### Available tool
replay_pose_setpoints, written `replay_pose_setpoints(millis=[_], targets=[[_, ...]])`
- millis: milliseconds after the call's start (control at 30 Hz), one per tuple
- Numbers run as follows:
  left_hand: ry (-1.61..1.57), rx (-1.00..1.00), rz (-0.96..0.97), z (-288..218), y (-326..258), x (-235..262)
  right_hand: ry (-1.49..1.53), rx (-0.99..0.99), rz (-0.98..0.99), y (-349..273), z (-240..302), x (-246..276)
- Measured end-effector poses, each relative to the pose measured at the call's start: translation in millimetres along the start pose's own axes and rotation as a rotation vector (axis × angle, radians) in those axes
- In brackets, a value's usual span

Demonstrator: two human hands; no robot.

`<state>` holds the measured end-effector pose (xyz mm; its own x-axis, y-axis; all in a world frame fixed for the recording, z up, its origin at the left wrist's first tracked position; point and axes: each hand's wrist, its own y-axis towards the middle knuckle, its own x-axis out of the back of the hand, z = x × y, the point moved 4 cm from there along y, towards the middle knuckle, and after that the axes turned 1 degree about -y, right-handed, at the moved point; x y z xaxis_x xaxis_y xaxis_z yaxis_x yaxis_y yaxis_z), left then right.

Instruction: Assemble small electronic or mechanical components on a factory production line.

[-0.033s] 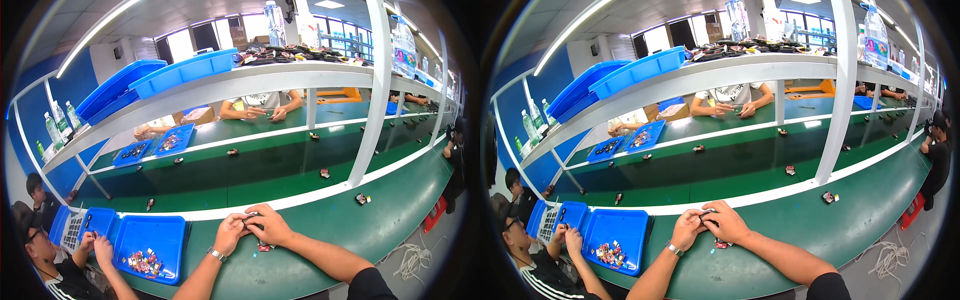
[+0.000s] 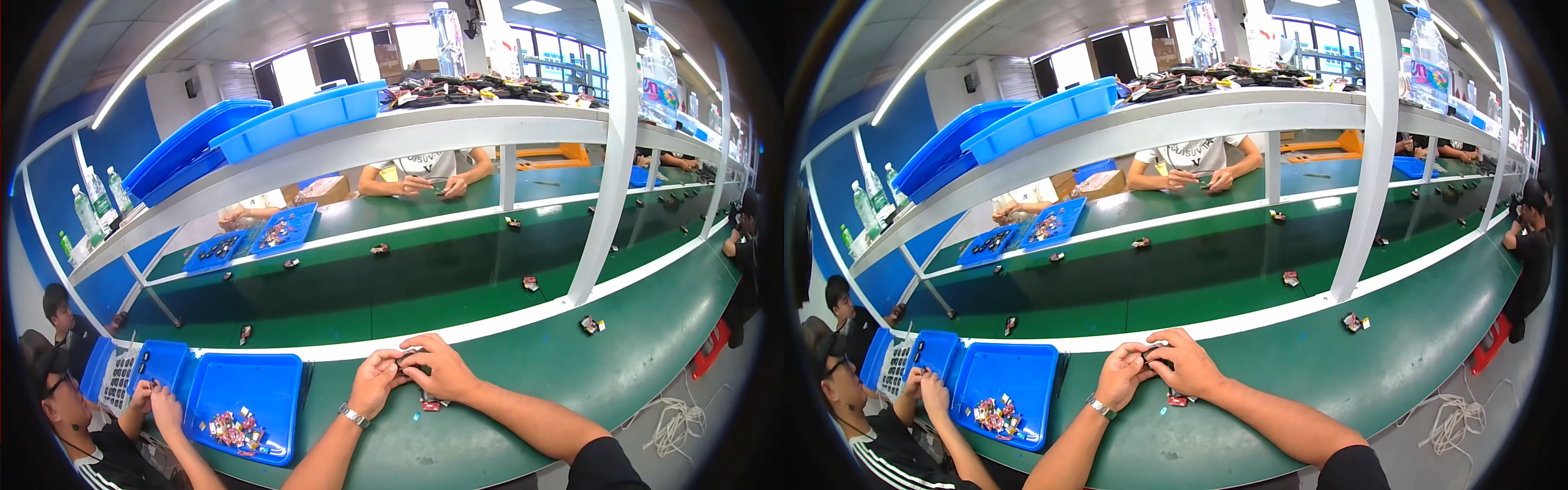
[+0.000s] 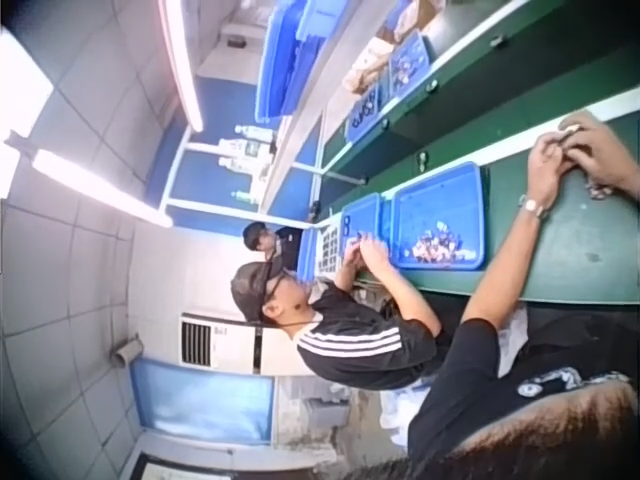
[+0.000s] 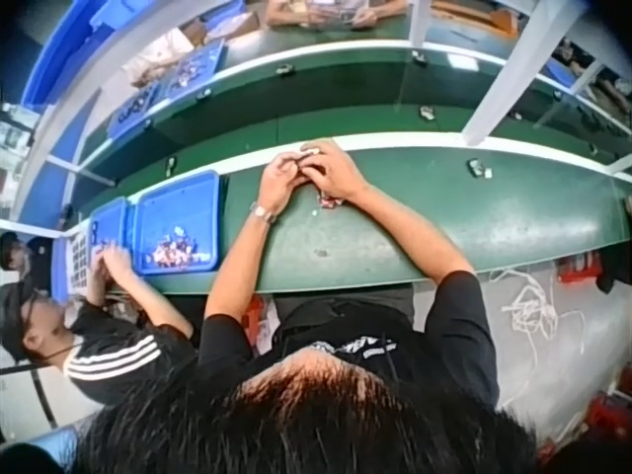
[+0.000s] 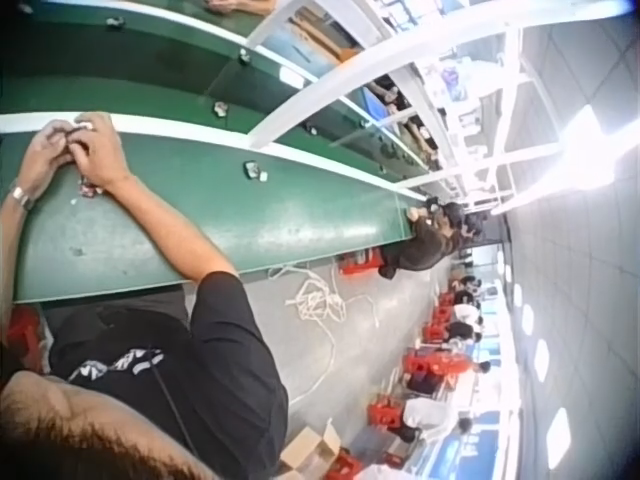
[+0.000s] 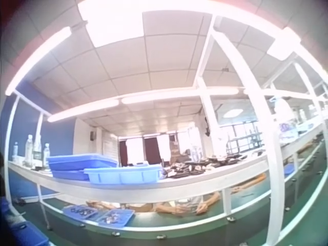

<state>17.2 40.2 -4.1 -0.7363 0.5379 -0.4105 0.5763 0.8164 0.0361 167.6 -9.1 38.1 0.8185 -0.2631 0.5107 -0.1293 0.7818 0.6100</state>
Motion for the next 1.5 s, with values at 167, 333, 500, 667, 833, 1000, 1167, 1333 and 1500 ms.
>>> replay_pose_setpoints(millis=[167, 333, 500, 667, 833, 1000, 1167, 1333, 1500], targets=[[0.007, -0.008, 0.000, 2, 0, 4, 0.040, -0.066, 0.019, -1, -4, -2], [0.004, -0.024, 0.008, 2, -1, 4, 0.046, -0.091, 0.018, -2, -3, -1], [0.047, -0.041, -0.011, 8, 0, 8, 0.073, -0.037, 0.029, -1, 4, -1], [0.041, -0.071, -0.007, 5, 0, 5, 0.013, 0.036, 0.010, -1, 7, 3], [0.087, -0.078, -0.056, 6, 1, 7, 0.040, 0.045, -0.006, -1, 8, 0], [0.036, -0.080, -0.039, 5, -2, 5, -0.115, 0.130, -0.017, 1, 10, 6], [0.017, -0.090, -0.040, 3, -2, 5, -0.057, 0.061, -0.058, -2, 6, 2], [0.029, -0.052, -0.027, 1, -3, -1, -0.002, -0.028, -0.054, -4, -1, -2], [0.025, -0.055, -0.061, 5, -3, 1, 0.065, -0.061, -0.011, -2, -3, -3]])
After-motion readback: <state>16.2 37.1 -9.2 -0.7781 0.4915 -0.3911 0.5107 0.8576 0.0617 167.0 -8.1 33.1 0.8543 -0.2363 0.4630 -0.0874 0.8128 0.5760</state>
